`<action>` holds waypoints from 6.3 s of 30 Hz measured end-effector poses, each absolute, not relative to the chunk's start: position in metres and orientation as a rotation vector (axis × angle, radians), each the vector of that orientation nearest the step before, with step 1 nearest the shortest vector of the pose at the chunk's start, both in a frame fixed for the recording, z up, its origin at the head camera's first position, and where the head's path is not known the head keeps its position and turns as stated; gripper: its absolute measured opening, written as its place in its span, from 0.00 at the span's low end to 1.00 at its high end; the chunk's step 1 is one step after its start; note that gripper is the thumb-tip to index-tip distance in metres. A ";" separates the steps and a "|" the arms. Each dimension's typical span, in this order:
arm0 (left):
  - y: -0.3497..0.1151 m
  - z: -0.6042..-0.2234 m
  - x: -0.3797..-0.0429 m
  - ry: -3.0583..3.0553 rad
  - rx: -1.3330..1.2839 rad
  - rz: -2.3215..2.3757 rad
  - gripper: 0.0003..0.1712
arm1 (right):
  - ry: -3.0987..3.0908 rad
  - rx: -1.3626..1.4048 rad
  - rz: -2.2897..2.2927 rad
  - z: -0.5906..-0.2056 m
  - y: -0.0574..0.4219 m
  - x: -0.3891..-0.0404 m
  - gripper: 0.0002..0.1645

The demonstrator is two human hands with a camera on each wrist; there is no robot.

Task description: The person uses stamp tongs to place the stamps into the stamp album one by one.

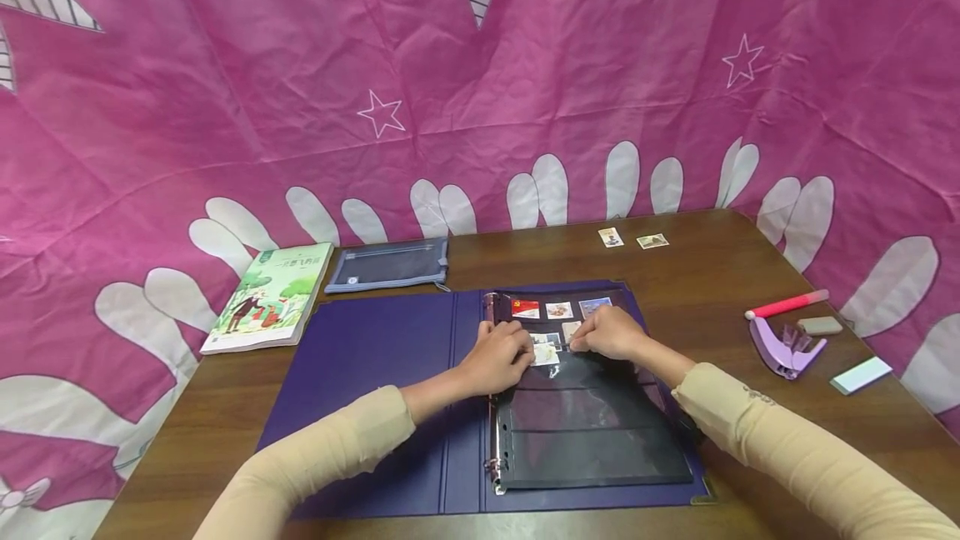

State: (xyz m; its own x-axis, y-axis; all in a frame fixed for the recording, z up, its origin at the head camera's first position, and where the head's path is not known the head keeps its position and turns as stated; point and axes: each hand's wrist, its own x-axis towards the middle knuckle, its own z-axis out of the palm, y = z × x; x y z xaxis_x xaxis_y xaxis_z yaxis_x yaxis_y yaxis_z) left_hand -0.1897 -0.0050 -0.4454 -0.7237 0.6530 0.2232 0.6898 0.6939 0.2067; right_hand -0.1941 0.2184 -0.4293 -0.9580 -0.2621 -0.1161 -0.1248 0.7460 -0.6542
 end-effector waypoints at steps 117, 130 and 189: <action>-0.008 -0.456 -0.199 -2.749 -1.175 -0.395 0.07 | 2.970 0.405 -0.603 -0.428 0.318 -0.358 0.29; -0.010 -0.454 -0.196 -2.738 -1.167 -0.401 0.07 | 3.028 0.418 -0.659 -0.432 0.305 -0.365 0.24; -0.006 -0.454 -0.202 -2.766 -1.215 -0.618 0.05 | 2.664 -0.677 -1.125 -0.442 0.264 -0.199 0.06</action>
